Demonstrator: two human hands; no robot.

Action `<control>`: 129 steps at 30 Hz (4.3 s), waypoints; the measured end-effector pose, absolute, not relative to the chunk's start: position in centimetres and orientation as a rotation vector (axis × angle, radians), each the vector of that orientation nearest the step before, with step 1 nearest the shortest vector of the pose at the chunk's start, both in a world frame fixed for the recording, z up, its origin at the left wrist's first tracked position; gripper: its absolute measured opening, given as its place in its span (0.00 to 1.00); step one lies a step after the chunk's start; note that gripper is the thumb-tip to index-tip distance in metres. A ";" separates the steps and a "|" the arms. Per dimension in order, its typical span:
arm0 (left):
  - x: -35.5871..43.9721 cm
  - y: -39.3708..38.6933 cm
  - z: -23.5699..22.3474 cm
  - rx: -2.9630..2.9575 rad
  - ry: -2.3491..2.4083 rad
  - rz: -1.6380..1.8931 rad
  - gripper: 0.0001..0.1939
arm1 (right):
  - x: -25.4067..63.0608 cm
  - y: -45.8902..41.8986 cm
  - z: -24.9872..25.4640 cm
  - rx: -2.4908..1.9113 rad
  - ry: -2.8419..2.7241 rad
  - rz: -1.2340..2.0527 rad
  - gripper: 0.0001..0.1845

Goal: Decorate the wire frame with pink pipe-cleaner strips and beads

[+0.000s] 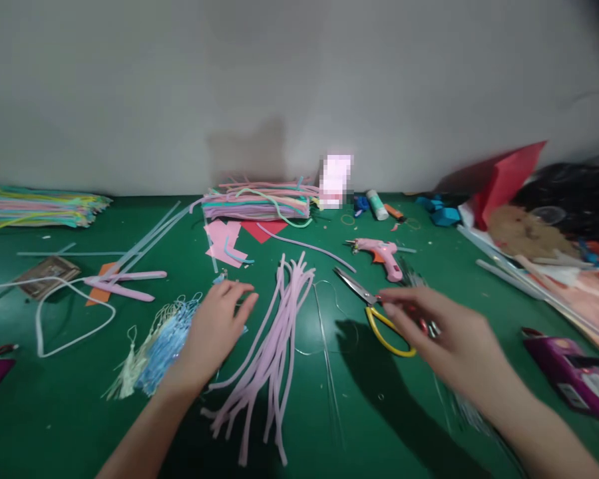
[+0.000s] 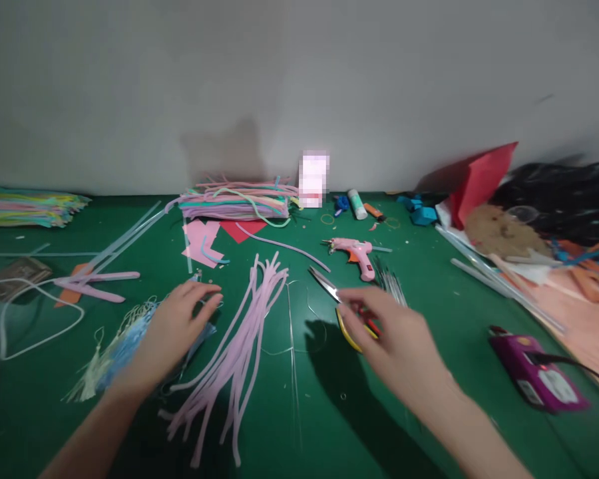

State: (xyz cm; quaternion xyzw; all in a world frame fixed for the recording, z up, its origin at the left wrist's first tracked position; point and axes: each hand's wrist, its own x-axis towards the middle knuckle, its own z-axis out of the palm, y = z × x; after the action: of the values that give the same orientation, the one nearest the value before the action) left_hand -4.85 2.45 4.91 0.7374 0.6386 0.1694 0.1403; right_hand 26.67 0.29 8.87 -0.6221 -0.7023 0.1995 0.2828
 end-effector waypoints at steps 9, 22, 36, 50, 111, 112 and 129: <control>3.2 0.7 3.9 2.029 2.103 -0.149 0.26 | 24.0 -7.2 2.0 -1.704 -1.599 1.161 0.16; 1.3 0.7 4.3 1.953 1.994 -0.017 0.10 | 22.7 -8.1 2.1 -1.679 -1.723 1.058 0.15; -2.1 1.1 4.8 2.004 2.243 0.156 0.22 | 18.5 2.1 3.0 -1.711 -1.963 0.776 0.04; 0.8 3.9 -0.5 2.623 1.389 0.086 0.44 | 19.6 5.9 -1.6 -1.475 -2.213 0.332 0.20; 3.2 2.4 5.0 0.966 1.120 0.573 0.10 | 21.7 5.1 5.1 -1.173 -1.458 1.677 0.16; 3.3 2.4 5.1 0.971 1.120 0.566 0.10 | 21.8 5.1 5.0 -1.156 -1.439 1.716 0.16; 3.7 2.3 4.7 0.990 1.171 0.549 0.10 | 20.8 4.5 4.8 -1.169 -1.215 1.801 0.17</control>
State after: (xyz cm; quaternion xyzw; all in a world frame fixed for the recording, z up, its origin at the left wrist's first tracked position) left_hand 3.74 2.31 4.66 0.4421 0.5228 0.2452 0.6863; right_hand 20.76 4.46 4.76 -0.4471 -0.4647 0.6889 0.3309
